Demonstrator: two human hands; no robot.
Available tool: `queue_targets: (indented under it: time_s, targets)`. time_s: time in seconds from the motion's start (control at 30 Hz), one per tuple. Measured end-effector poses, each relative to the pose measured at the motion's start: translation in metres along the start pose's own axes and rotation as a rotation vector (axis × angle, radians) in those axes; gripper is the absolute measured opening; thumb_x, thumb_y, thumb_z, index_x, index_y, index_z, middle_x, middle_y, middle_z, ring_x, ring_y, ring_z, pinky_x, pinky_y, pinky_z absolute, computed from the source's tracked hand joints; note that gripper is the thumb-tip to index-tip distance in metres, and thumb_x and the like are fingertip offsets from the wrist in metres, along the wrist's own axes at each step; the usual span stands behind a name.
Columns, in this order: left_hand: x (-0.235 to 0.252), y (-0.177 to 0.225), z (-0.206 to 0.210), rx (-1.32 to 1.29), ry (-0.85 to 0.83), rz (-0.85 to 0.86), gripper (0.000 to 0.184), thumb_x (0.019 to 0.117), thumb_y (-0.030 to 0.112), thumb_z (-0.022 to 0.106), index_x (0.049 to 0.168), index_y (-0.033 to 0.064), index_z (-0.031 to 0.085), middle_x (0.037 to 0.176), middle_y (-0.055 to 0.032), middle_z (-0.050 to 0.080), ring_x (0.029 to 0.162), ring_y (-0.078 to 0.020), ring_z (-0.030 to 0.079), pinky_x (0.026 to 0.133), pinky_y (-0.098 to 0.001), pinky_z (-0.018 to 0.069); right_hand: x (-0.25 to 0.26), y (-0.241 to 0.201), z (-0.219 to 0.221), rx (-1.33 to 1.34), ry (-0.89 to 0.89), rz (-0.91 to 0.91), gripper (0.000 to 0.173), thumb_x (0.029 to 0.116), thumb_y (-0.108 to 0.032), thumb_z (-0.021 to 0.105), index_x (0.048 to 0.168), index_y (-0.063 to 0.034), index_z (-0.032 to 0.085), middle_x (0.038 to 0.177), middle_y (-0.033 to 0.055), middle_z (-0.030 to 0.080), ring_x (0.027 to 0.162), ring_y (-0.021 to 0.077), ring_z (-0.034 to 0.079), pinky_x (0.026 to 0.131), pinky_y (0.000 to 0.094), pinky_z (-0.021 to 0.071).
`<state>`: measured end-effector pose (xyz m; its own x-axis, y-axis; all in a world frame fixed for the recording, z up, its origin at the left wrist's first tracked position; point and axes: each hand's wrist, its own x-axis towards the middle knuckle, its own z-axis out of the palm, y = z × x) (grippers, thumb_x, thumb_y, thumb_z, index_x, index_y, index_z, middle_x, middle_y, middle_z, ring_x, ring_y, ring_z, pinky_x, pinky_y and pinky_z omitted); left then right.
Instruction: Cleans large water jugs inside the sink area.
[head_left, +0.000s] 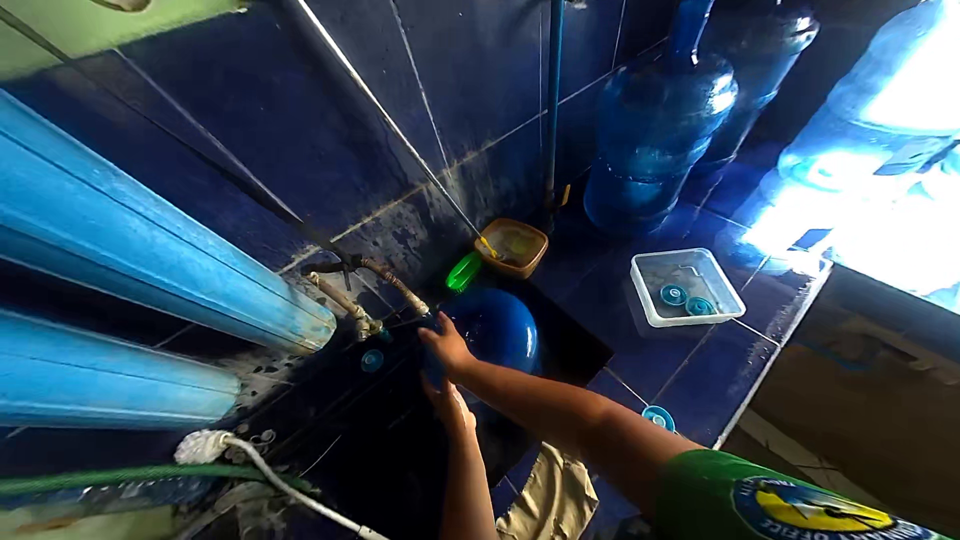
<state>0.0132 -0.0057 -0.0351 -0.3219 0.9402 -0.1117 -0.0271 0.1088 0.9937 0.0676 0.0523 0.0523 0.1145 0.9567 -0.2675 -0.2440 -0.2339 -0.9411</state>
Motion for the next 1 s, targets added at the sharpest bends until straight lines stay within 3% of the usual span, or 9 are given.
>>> queue_targets:
  time_s: [0.13,0.23,0.4,0.53,0.63,0.73,0.87,0.93,1.0]
  targets:
    - [-0.013,0.015,0.008,0.173,0.074,-0.032,0.092,0.0951,0.024,0.073,0.162,0.0016,0.014,0.162,-0.0263,0.029,0.148,-0.0365,0.034,0.119,-0.0513,0.0342,0.008,-0.031,-0.039,-0.179,-0.383,0.090,0.050,0.1087,-0.024,0.052,0.149,0.0044,0.046,0.150,0.0234,0.051,0.140,0.0305,0.050,0.116,0.0461,0.0391]
    - [0.009,0.025,0.009,0.349,-0.071,-0.006,0.084,0.0957,0.028,0.073,0.159,-0.0005,0.026,0.158,-0.0255,0.038,0.145,-0.0342,0.041,0.118,-0.0491,0.0375,0.012,-0.051,-0.093,-0.297,-0.541,-0.017,0.041,0.1100,-0.025,0.049,0.136,0.0032,0.060,0.135,0.0201,0.064,0.121,0.0255,0.064,0.104,0.0413,0.0491]
    - [0.059,0.052,0.001,0.448,-0.449,-0.025,0.073,0.0965,0.013,0.069,0.159,0.0029,0.031,0.162,-0.0191,0.035,0.148,-0.0268,0.039,0.120,-0.0428,0.0371,0.080,-0.090,-0.235,-0.310,0.081,-0.407,0.038,0.1050,-0.015,0.054,0.140,0.0006,0.058,0.139,0.0184,0.062,0.128,0.0254,0.060,0.110,0.0441,0.0487]
    - [0.074,0.062,0.016,0.488,-0.409,-0.076,0.048,0.1063,0.010,0.051,0.153,0.0057,0.044,0.160,-0.0140,0.041,0.147,-0.0248,0.040,0.120,-0.0434,0.0342,0.144,-0.112,-0.347,-0.428,0.501,-0.374,0.075,0.0971,-0.025,0.066,0.158,0.0006,0.031,0.156,0.0294,0.040,0.144,0.0414,0.041,0.118,0.0536,0.0376]
    - [0.072,0.053,0.043,0.695,-0.215,0.015,0.044,0.1122,0.020,0.035,0.153,0.0088,0.048,0.153,-0.0190,0.050,0.144,-0.0310,0.046,0.119,-0.0489,0.0343,0.178,-0.115,-0.385,-0.633,0.386,-0.237,0.067,0.1045,-0.044,0.055,0.157,-0.0067,0.036,0.146,0.0244,0.055,0.134,0.0400,0.055,0.111,0.0590,0.0443]
    - [0.065,0.054,0.061,0.896,-0.187,0.075,0.055,0.1081,0.043,0.046,0.154,0.0120,0.047,0.151,-0.0191,0.052,0.142,-0.0330,0.049,0.118,-0.0541,0.0368,0.194,-0.114,-0.394,-0.861,0.313,-0.204,0.050,0.1100,-0.046,0.038,0.140,-0.0095,0.056,0.130,0.0218,0.066,0.122,0.0421,0.062,0.099,0.0679,0.0471]
    - [0.061,0.055,0.065,0.917,-0.168,0.012,0.082,0.0909,0.047,0.075,0.157,0.0122,0.041,0.154,-0.0205,0.048,0.143,-0.0344,0.045,0.118,-0.0539,0.0366,0.219,-0.081,-0.413,-0.618,0.421,-0.146,0.054,0.1144,-0.032,0.022,0.148,0.0030,0.048,0.148,0.0288,0.051,0.140,0.0438,0.047,0.114,0.0619,0.0376]
    - [0.060,0.054,0.058,0.856,-0.123,-0.039,0.086,0.0911,0.046,0.075,0.156,0.0040,0.038,0.151,-0.0231,0.049,0.142,-0.0336,0.047,0.119,-0.0509,0.0364,0.225,-0.052,-0.420,-0.323,0.437,-0.049,0.074,0.1099,-0.055,0.014,0.151,-0.0029,0.048,0.156,0.0187,0.047,0.147,0.0316,0.041,0.119,0.0565,0.0331]
    - [0.060,0.053,0.048,0.840,-0.076,-0.092,0.075,0.0959,0.048,0.069,0.150,0.0012,0.045,0.143,-0.0245,0.056,0.135,-0.0341,0.054,0.114,-0.0519,0.0419,0.212,-0.029,-0.412,-0.423,0.407,0.012,0.084,0.1057,-0.065,0.010,0.157,-0.0058,0.039,0.162,0.0208,0.038,0.153,0.0363,0.031,0.121,0.0649,0.0236]
